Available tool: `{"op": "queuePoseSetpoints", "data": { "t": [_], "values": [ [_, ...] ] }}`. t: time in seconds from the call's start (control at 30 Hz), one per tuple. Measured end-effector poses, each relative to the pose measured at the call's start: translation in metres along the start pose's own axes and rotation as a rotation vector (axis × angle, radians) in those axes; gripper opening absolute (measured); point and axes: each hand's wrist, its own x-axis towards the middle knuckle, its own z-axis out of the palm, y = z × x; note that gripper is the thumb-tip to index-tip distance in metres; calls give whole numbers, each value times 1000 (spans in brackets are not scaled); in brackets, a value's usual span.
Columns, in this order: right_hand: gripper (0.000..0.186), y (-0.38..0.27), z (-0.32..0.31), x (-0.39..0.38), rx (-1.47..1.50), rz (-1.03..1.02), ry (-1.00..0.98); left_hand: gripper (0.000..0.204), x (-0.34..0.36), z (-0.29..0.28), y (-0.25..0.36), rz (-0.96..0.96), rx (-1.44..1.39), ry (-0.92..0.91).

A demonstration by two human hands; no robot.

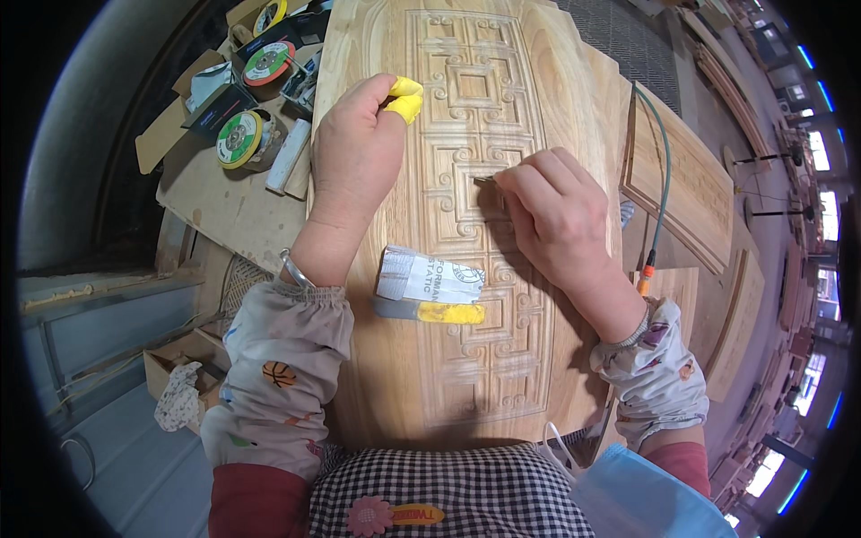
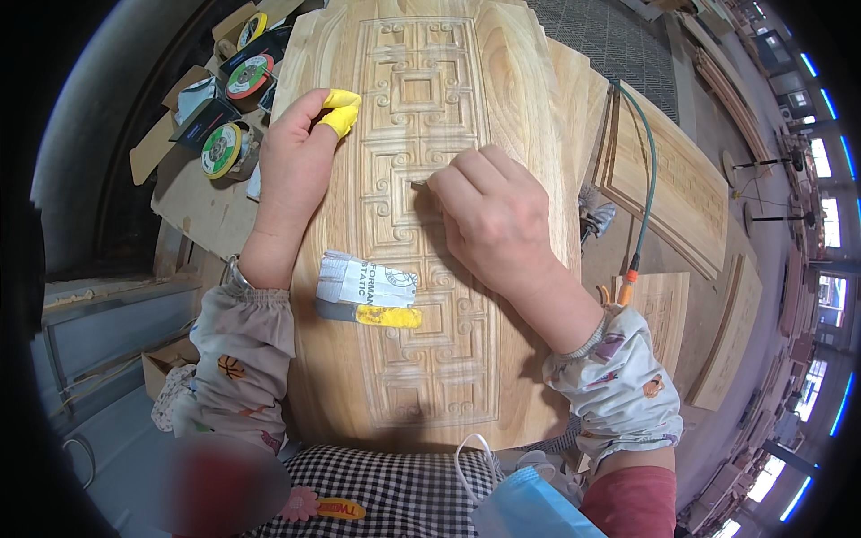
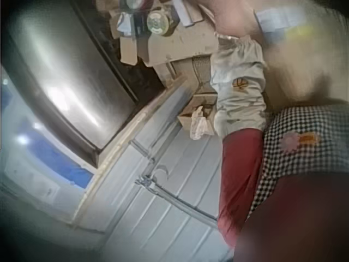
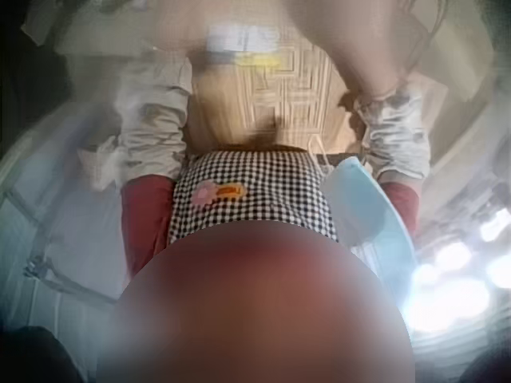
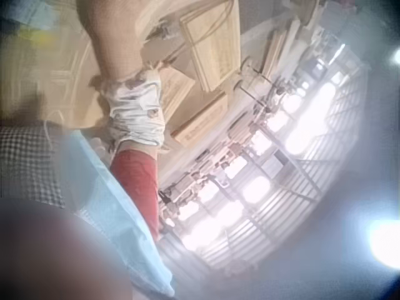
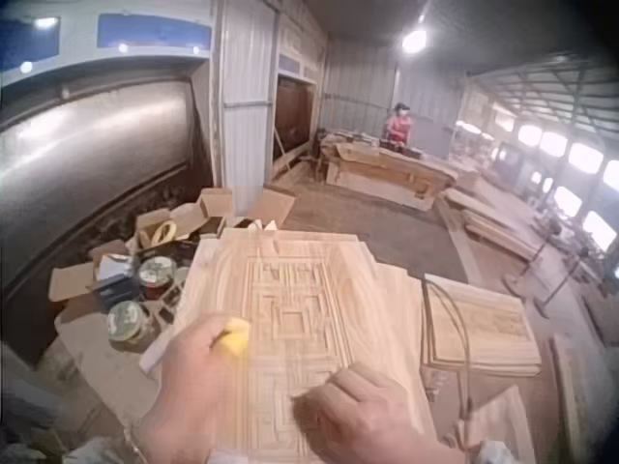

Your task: The person uses a wire brush tool to clean a carved wooden panel, then uses a utility knife to scrape and smooth the carved details. The person handles the panel and tools directly, working on the surface and edges of the wood.

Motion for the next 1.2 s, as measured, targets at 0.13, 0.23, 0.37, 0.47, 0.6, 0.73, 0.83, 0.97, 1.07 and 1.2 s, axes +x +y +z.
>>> {"op": "queuePoseSetpoints", "data": {
  "t": [0.13,0.23,0.37,0.47,0.6,0.73,0.83,0.97,1.07,1.2],
  "values": [
    [11,3,-4,10,87,114,-82,23,0,2,0,24,45,2],
    [11,4,-2,8,152,167,-77,21,1,2,5,13,152,-9],
    [13,-1,-4,8,170,57,-12,21,1,2,4,24,147,-2],
    [12,1,1,4,116,34,20,21,0,1,4,12,137,4],
    [12,4,2,1,103,50,35,22,0,0,8,-7,97,-10],
    [13,2,2,2,74,21,24,23,0,0,7,2,93,-12],
    [15,3,4,2,68,2,29,23,0,0,5,14,82,-6],
    [16,4,3,2,66,7,25,23,0,-1,8,13,102,-7],
    [16,3,4,2,65,2,29,24,-1,-1,8,6,89,-7],
    [15,4,3,3,69,0,25,24,0,-1,9,-5,99,-8]
  ]
}}
